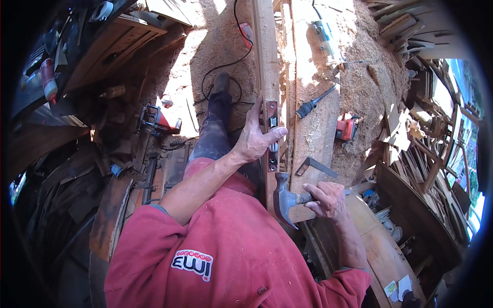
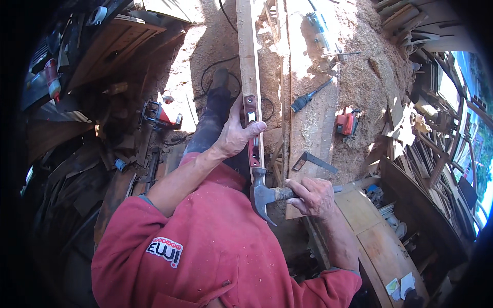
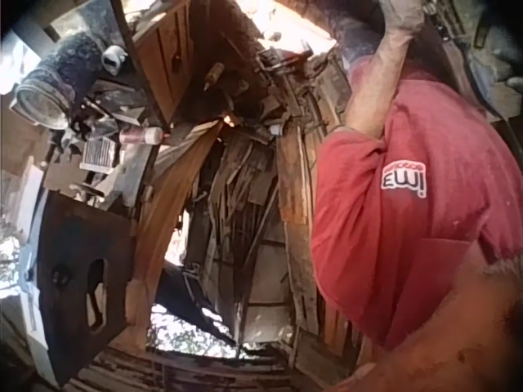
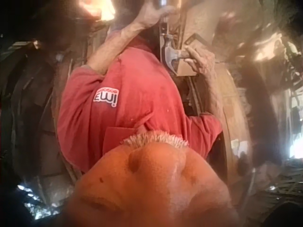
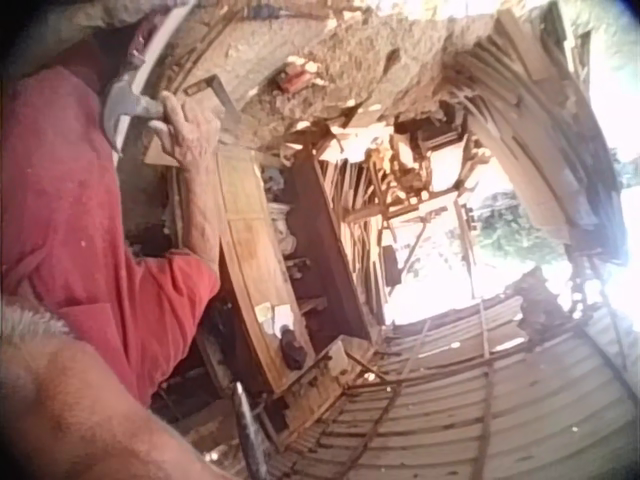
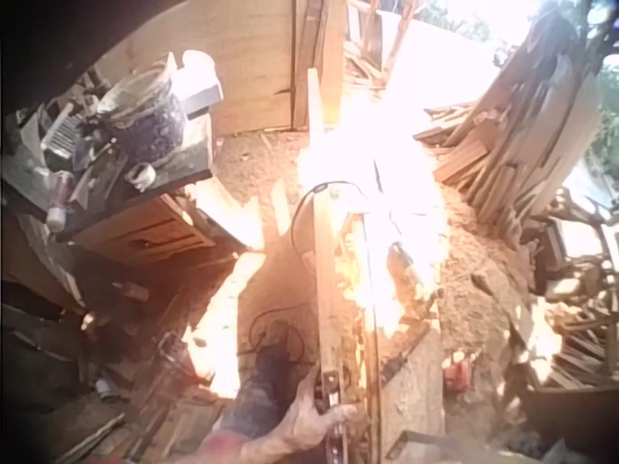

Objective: The person installs hardware onto a wooden door using a chisel, a hammer, and a power router. They use the chisel and hammer to clear wood from pre-cut recesses, measure fit with metal hardware pieces, and use a power router to refine the cut-out area on the door edge.

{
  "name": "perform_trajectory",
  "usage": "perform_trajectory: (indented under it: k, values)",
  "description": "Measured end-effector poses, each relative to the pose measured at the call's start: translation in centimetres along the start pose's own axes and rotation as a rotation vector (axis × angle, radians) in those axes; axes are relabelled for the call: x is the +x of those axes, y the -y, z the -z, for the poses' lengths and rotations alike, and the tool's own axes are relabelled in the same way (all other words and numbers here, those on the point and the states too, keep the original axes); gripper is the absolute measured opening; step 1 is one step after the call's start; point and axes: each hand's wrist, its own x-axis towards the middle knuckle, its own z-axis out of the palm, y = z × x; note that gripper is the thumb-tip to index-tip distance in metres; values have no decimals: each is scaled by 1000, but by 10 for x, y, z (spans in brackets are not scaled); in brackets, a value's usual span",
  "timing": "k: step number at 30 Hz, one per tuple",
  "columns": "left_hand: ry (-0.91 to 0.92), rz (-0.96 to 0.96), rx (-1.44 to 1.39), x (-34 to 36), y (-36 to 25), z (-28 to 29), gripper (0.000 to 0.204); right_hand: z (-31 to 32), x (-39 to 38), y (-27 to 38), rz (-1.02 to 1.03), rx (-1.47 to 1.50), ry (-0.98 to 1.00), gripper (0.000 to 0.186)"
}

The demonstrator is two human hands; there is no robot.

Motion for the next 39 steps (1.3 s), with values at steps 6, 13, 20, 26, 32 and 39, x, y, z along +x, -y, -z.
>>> perform_trajectory:
  k: [6, 13, 20, 26, 32, 39]
  values:
    - [-9, 50, -20, -2, -1, -3, 120, 8, 67, 27, -165, 186, -384, 39]
    - [14, -46, 142, -2, -2, -6, 114, -13, 95, 9, -332, 173, -197, 35]
    - [-4, 32, 79, -4, -13, -6, 122, -19, 97, 19, -292, 304, -338, 32]
    - [2, 37, 76, -2, -15, 1, 121, -13, 104, 26, -332, 273, -338, 33]
    - [6, -18, 154, -2, -8, -1, 119, -29, 108, 15, -387, 252, -313, 46]
    - [-35, -36, 99, -2, -8, -11, 122, -47, 94, 7, -300, 263, -437, 40]
